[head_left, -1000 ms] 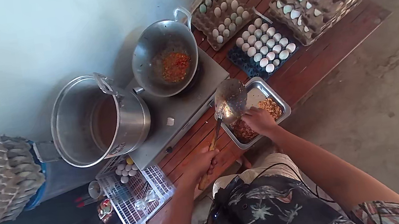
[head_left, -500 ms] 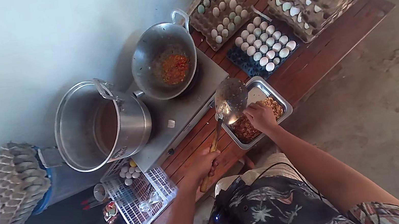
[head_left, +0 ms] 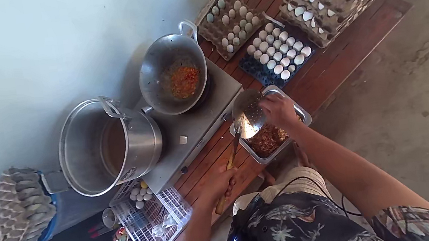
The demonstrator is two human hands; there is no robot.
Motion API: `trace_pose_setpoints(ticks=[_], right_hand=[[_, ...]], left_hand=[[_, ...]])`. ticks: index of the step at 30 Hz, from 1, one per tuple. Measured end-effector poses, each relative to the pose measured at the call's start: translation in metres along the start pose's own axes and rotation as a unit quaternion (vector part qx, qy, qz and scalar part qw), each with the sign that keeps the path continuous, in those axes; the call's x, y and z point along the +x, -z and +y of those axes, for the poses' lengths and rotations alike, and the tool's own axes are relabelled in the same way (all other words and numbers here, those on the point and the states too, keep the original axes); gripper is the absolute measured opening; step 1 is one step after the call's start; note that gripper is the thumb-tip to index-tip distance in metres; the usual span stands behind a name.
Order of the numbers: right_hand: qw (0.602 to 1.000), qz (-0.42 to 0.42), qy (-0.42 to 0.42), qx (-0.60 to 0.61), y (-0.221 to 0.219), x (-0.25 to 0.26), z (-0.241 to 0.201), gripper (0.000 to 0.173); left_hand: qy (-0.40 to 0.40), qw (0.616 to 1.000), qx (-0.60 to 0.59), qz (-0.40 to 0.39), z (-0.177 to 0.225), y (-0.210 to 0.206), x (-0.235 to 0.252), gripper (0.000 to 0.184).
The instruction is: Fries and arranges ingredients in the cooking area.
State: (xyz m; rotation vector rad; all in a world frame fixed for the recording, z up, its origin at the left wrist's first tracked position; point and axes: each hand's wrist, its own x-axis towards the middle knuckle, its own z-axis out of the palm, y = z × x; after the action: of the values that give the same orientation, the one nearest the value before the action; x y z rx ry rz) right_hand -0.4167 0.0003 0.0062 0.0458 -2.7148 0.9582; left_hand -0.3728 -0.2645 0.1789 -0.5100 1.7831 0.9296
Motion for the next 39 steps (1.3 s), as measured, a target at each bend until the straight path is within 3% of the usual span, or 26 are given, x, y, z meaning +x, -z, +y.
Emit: trace_pose_setpoints(ticks=[2,4,7,9,21,24,29,35,39], right_hand=[[0.997,0.069,0.021,-0.022,0.003,0.017,0.004,0.019],[0.996,0.071,0.024,-0.049,0.006,0.021,0.006,0.018],[0.995,-0.071,-0.006,-0.064,0.010,0.005,0.006,0.017],[0.992,-0.118,-0.006,-0.047,0.007,-0.011,0.008,0.015],[0.989,0.127,0.047,-0.064,0.012,0.026,0.005,0.018],[0.988,0.101,0.086,-0.085,0.011,0.026,0.011,0.018],[0.992,-0.048,0.085,-0.079,0.014,-0.001,0.022,0.015],[0.992,0.057,0.088,-0.071,0.017,0.016,0.010,0.019],[0.988,0.065,0.107,-0.091,0.015,0.029,0.018,0.018]], left_hand=[[0.000,1.000,0.005,-0.008,0.003,-0.002,-0.002,0.015],[-0.001,1.000,0.009,-0.011,0.004,-0.002,-0.004,0.016],[-0.003,1.000,0.011,-0.012,0.003,-0.001,-0.005,0.017],[-0.006,1.000,0.011,-0.010,0.002,0.001,-0.003,0.016],[0.000,1.000,0.009,-0.006,0.003,0.001,-0.005,0.015],[0.008,1.000,0.010,-0.012,0.001,0.001,-0.005,0.014],[0.011,1.000,-0.004,-0.009,0.000,0.003,-0.007,0.014],[0.008,1.000,-0.010,-0.017,-0.002,0.004,-0.005,0.013],[0.009,1.000,0.001,-0.019,0.002,0.002,-0.006,0.014]])
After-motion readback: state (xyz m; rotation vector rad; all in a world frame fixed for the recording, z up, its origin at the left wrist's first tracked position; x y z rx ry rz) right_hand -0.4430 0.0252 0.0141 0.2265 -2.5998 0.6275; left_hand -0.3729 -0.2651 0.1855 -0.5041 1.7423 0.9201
